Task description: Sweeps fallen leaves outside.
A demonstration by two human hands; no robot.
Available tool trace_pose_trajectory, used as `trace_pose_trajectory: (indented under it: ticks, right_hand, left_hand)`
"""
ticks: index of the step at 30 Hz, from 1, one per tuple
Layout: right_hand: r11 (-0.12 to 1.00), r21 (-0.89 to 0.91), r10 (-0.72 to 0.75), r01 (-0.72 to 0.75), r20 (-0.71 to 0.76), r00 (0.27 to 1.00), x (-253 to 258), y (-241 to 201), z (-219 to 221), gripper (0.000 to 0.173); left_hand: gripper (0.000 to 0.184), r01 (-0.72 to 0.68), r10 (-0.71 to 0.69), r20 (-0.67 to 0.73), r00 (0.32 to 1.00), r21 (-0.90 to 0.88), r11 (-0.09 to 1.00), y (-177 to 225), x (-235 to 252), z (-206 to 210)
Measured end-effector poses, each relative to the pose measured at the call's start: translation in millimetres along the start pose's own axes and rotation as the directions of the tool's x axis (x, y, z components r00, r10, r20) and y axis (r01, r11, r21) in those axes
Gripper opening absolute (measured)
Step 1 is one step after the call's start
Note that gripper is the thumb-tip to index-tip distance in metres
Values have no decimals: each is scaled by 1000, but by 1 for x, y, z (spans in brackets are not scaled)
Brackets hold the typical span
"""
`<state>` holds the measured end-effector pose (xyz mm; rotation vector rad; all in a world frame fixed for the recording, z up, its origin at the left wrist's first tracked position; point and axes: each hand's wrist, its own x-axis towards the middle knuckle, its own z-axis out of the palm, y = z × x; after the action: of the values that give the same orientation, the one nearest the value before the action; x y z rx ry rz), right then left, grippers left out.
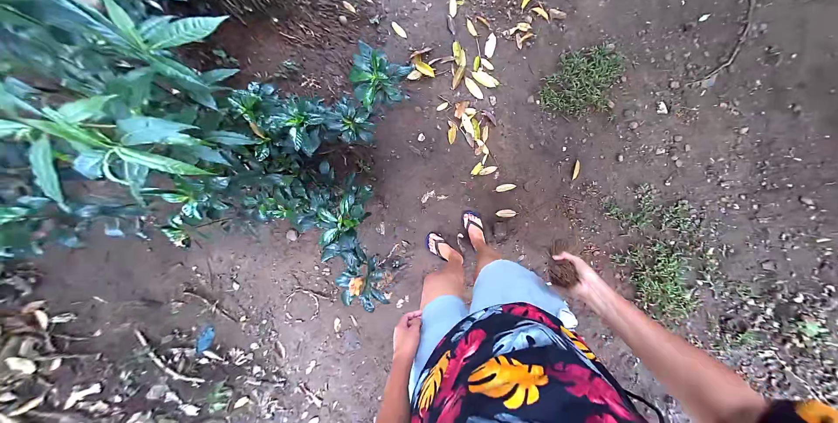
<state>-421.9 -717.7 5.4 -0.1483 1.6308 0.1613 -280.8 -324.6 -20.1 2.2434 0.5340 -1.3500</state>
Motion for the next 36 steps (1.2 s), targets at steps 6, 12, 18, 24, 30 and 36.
trace_pose_trajectory:
  ticks: [6,12,18,24,30,36]
  right_hand:
    - [996,86,-1,-22,268,963,56,-18,142,15]
    - [957,289,-161,-16,578,800,64,-36,172,18]
    - [921,-53,-313,385,484,817,23,-30,25,71]
    - [852,-363,-431,378,-74,899,34,-51,-82,95]
    - [689,-718,-399,96,-265,878,120,-104,-93,92]
    - [659,-703,-365,267,13,931,92,-87,-103,102]
  left_hand:
    - [25,36,-36,-9,999,-20,999,8,-12,-13]
    - [27,46,-49,46,998,66,997,25,-18,-20]
    - [28,12,-18,74,997,90,996,42,-4,-12]
    - [27,-67,60,55,997,130,989,56,6,-3]
    - [28,-87,84,28,996,148,985,70,-2,-21]
    - [27,-30,23,44,999,166,986,78,-5,-35]
